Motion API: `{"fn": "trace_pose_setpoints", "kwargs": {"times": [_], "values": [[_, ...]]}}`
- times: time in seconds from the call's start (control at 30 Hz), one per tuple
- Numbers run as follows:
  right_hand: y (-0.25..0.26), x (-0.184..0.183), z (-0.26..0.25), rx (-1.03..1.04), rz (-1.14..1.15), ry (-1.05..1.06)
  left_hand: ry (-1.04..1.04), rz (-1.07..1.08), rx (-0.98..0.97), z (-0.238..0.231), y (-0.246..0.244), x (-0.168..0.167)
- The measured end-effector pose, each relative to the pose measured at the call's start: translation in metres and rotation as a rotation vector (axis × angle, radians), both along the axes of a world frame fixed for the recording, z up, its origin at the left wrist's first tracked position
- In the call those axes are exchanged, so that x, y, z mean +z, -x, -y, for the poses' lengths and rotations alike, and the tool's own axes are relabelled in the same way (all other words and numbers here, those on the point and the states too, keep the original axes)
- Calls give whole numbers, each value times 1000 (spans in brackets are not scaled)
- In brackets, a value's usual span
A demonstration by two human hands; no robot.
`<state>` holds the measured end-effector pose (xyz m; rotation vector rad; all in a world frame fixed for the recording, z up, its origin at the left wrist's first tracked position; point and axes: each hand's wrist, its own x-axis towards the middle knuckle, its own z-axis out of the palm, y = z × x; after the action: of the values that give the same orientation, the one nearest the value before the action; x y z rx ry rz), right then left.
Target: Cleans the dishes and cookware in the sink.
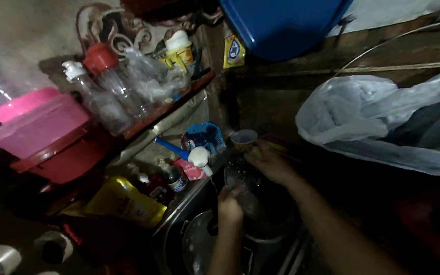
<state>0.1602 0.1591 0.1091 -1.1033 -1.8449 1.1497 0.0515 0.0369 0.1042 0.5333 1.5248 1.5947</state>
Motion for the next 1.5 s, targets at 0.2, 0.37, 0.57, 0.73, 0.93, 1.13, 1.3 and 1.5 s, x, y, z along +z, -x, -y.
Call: {"fn": "trace_pose_setpoints", "kwargs": {"times": [0.2, 0.37, 0.57, 0.73, 0.93, 1.13, 1.3, 1.5], "values": [[10, 18, 15, -106, 272, -139, -144, 112, -112, -2, 13, -15], [26, 21, 31, 141, 239, -208, -109, -127, -255, 5, 19, -13], [25, 17, -4, -25, 130, -128, -81, -195, -165, 15, 17, -4], [38, 33, 48, 221, 140, -262, -97, -218, -126, 13, 23, -4], [14, 15, -19, 0, 99, -179, -179, -201, -77, 15, 18, 7], [-10, -57, 44, 3, 105, -102, -254, 42, 30, -11, 13, 14], [9, -29, 76, -20, 19, -442, -191, -70, -76, -29, -3, -15], [5, 24, 16, -203, 169, -371, -194, -69, -168, -23, -16, -7]]}}
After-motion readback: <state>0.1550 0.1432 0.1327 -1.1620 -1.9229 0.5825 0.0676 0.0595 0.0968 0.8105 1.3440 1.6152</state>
